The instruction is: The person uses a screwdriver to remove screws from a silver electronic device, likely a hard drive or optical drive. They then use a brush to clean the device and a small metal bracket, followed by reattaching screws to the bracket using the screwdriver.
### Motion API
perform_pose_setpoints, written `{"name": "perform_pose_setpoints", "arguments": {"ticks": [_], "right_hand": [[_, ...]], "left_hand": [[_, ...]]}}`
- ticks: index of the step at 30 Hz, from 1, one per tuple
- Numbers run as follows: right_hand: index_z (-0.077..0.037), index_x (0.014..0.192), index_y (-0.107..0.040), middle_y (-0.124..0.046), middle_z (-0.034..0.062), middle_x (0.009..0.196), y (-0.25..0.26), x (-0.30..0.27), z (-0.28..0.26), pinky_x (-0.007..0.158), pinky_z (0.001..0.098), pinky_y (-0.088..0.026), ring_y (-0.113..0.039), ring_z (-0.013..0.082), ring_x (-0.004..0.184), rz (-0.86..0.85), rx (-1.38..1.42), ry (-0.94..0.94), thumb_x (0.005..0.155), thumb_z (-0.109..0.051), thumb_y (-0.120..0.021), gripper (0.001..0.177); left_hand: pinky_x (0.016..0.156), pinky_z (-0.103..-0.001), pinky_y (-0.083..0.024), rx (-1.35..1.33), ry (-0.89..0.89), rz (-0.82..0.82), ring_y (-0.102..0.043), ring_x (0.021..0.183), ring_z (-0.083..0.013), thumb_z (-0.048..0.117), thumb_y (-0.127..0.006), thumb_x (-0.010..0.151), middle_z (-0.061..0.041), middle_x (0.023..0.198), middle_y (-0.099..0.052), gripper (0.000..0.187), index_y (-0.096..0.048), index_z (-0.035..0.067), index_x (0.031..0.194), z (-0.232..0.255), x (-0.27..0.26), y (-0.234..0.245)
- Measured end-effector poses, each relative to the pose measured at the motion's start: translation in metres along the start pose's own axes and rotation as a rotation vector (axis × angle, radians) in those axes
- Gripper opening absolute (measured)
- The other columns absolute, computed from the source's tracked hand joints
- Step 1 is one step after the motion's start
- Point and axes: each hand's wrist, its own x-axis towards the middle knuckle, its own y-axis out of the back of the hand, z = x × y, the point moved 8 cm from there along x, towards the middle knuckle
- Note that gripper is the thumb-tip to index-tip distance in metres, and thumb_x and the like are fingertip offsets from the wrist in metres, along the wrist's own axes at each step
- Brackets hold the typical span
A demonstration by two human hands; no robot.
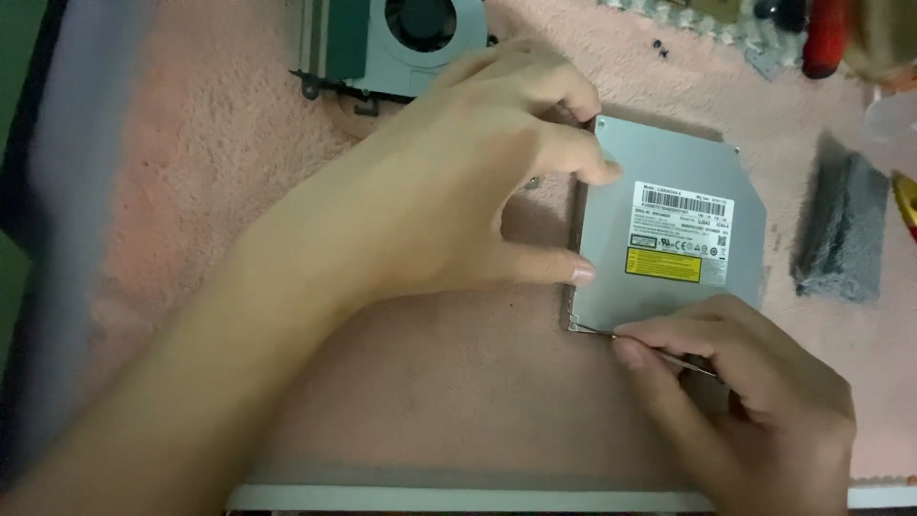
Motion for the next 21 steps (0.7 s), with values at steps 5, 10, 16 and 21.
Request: {"name": "perform_pose_setpoints", "arguments": {"ticks": [5,10,16,21], "right_hand": [[-0.003,0.105,-0.084,-0.082,0.0100,0.099,0.0004,0.0027,-0.0035,0.073,0.0277,-0.057,-0.076,0.0167,0.084,-0.009,-0.003,0.003,0.100,-0.006,-0.085,0.006],[-0.003,0.104,-0.083,-0.082,0.0097,0.097,-0.0005,0.0033,-0.0051,0.078,0.0295,-0.057,-0.076,0.0177,0.084,-0.005,-0.004,0.003,0.101,-0.005,-0.085,0.004],[0.000,0.105,-0.082,-0.083,0.0125,0.100,0.0004,0.0042,-0.0061,0.081,0.0310,-0.059,-0.077,0.0194,0.087,-0.008,0.005,0.031,0.100,-0.003,-0.084,0.006],[-0.003,0.103,-0.081,-0.082,0.0101,0.096,-0.0006,0.0043,-0.0032,0.080,0.0307,-0.057,-0.075,0.0181,0.082,-0.028,0.021,0.024,0.100,-0.003,-0.085,0.005]], "left_hand": [[0.119,-0.055,-0.038,-0.009,0.007,-0.052,-0.055,0.141,-0.0376,0.052,-0.107,0.084,-0.017,0.145,-0.066,0.062,-0.088,0.015,0.131,0.0009,-0.0004,0.0015],[0.121,-0.059,-0.037,0.006,-0.025,-0.100,-0.053,0.142,-0.0402,0.062,-0.114,0.075,-0.017,0.143,-0.064,0.084,-0.084,0.014,0.137,0.0021,-0.0016,0.0011],[0.119,-0.055,-0.038,0.027,-0.001,-0.100,-0.054,0.137,-0.0412,0.057,-0.115,0.071,-0.016,0.142,-0.063,0.085,-0.083,0.015,0.137,0.0034,-0.0025,0.0017],[0.122,-0.060,-0.037,0.053,-0.024,-0.097,-0.053,0.143,-0.0429,0.068,-0.114,0.076,-0.018,0.148,-0.061,0.087,-0.081,0.015,0.137,0.0034,-0.0016,0.0004]]}}
